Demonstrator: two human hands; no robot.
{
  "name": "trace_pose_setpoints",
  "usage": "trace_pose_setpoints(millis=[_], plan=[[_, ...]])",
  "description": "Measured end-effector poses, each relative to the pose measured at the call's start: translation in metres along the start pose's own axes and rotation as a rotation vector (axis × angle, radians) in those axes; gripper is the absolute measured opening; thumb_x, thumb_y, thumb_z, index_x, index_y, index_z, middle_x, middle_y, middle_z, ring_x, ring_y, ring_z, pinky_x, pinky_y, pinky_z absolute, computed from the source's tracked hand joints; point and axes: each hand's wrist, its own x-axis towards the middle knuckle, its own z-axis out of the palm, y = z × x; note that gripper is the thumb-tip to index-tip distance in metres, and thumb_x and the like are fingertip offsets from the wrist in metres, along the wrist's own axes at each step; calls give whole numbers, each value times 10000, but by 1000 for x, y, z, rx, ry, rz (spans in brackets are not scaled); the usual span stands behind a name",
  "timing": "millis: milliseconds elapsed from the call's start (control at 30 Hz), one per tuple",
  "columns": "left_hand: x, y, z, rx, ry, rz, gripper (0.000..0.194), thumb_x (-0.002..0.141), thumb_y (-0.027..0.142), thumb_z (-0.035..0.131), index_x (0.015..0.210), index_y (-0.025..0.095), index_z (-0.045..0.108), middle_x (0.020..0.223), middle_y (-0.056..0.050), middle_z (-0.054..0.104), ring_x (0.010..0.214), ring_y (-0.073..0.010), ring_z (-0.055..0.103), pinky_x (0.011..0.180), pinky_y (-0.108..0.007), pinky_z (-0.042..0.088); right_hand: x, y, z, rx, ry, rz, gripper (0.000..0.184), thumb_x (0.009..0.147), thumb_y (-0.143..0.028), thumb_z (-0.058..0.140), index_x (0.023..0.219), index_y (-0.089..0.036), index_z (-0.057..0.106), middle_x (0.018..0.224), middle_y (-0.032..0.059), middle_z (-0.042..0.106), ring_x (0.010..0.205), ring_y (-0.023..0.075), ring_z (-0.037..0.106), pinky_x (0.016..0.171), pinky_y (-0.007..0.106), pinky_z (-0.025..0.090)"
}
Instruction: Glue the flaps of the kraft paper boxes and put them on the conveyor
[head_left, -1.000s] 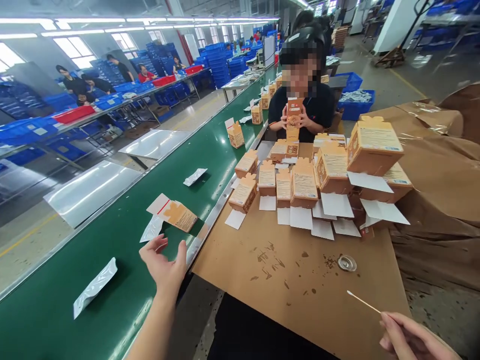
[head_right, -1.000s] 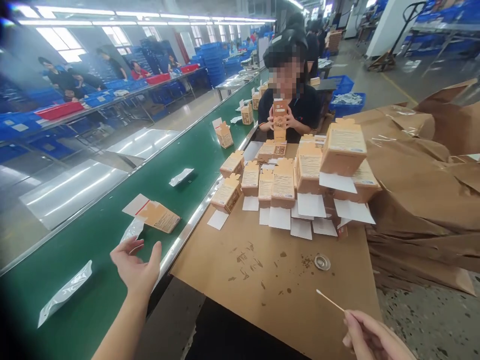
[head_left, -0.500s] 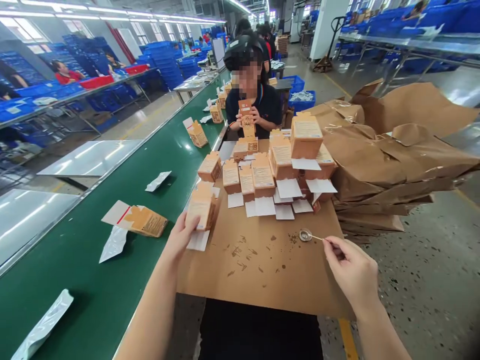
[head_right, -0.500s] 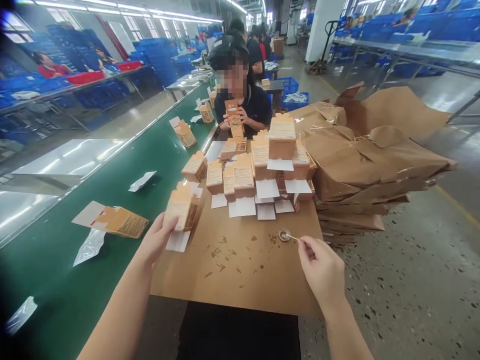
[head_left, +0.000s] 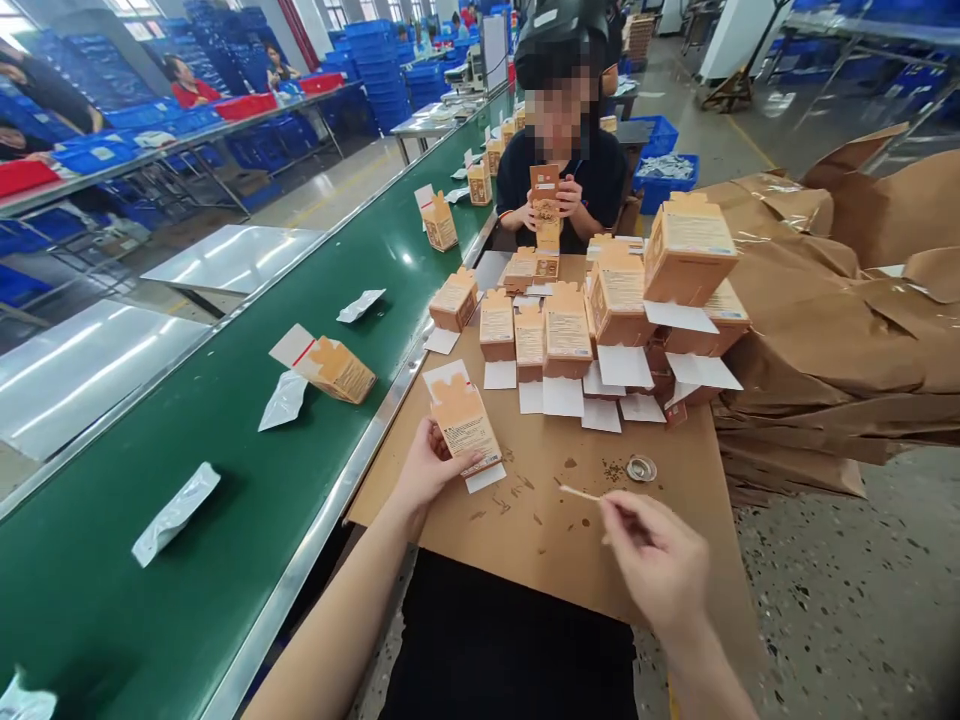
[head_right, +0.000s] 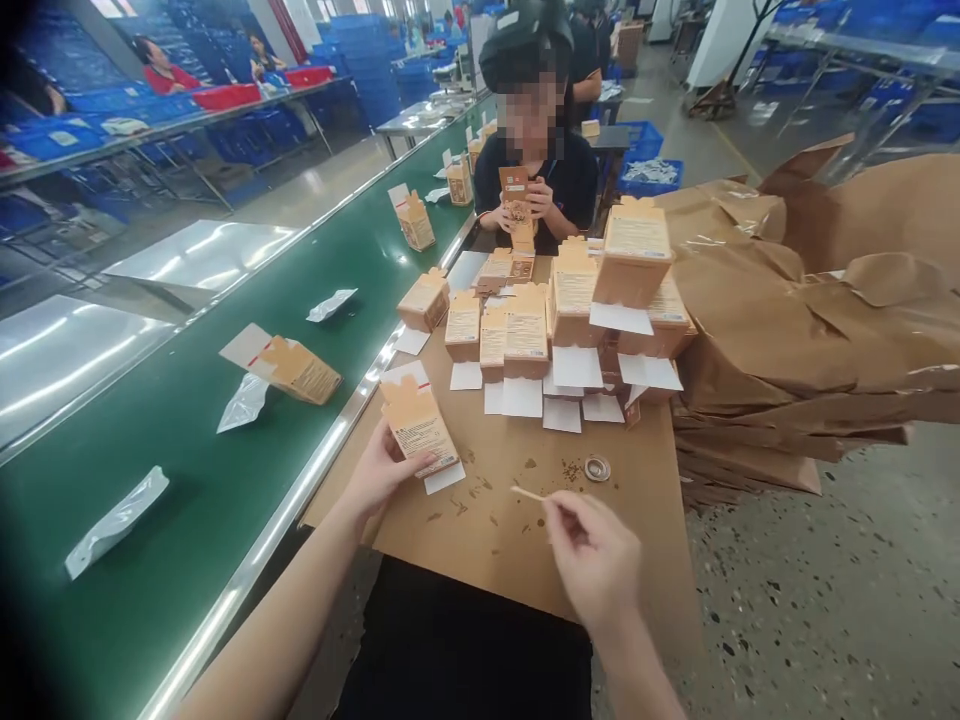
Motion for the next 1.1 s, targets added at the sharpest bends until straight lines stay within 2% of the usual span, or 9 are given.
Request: trace_pose_setpoints(millis=[67, 200, 267, 367, 533, 700, 833, 1000, 1100], plan=[[3, -4, -3, -8, -17, 2, 1024, 545, 523, 1231, 1351, 253, 660, 1363, -145, 888, 1354, -422, 852, 1232, -634, 650, -4, -14, 37, 68, -128, -2, 288, 1193, -283, 673, 958, -252, 839, 784, 9, 787, 582, 146, 695, 576, 250, 590], [4, -9, -9, -27, -55, 15, 955, 616, 482, 1216, 1365, 248, 671, 1395, -150, 878, 1404, -438, 830, 1253, -638, 638, -1, -23, 97, 63, -196, -39, 387, 1224, -330, 598, 912, -254, 815, 739, 11, 724, 623, 150, 661, 637, 248, 588], [5, -10, -10, -20, -73, 18, 943, 618, 482, 1215, 1351, 250, 671, 1381, -145, 881, 1385, -436, 838, 1241, -640, 648, 3, -21, 113, 52, -213, -54, 409, 1227, -327, 576, 885, -254, 790, 737, 12, 702, 622, 151, 639, 637, 251, 568], [6, -11, -9, 1, -92, 24, 943, 609, 518, 1214, 1329, 256, 665, 1369, -141, 887, 1358, -423, 850, 1213, -610, 670, 7, -17, 121, 35, -220, -75, 413, 1215, -294, 564, 853, -254, 758, 728, 7, 684, 608, 151, 616, 614, 260, 534], [3, -13, -8, 51, -120, 32, 895, 636, 583, 1183, 1302, 246, 688, 1369, -165, 892, 1346, -438, 853, 1192, -605, 678, 9, -16, 108, 17, -180, -82, 366, 1201, -268, 579, 895, -251, 780, 745, 6, 714, 611, 155, 640, 612, 264, 553], [-12, -18, -4, 188, -93, 103, 854, 676, 508, 1141, 1367, 256, 707, 1403, -182, 879, 1382, -479, 834, 1204, -672, 664, 3, -19, 64, 14, -115, -45, 278, 1180, -235, 651, 951, -255, 808, 769, -1, 744, 614, 143, 681, 616, 238, 595], [-23, -23, 1, 352, -29, 165, 829, 668, 459, 1121, 1361, 321, 688, 1382, -143, 877, 1329, -483, 844, 1149, -664, 680, -4, -20, 37, 47, -54, -12, 227, 1156, -213, 702, 964, -262, 815, 768, -18, 759, 583, 130, 696, 580, 214, 599], [-24, -29, 1, 461, 19, 142, 759, 674, 460, 1079, 1299, 328, 669, 1320, -144, 880, 1278, -493, 852, 1061, -649, 690, -13, -18, 23, 65, -30, 17, 223, 1151, -218, 724, 952, -264, 813, 759, -23, 754, 564, 124, 689, 562, 202, 607], [-23, -27, 1, 505, -6, 133, 700, 701, 455, 1050, 1278, 326, 675, 1302, -141, 882, 1264, -478, 857, 1063, -637, 684, -15, -16, 20, 70, -23, 19, 205, 1150, -211, 729, 973, -265, 817, 777, -21, 766, 584, 128, 702, 585, 203, 630]])
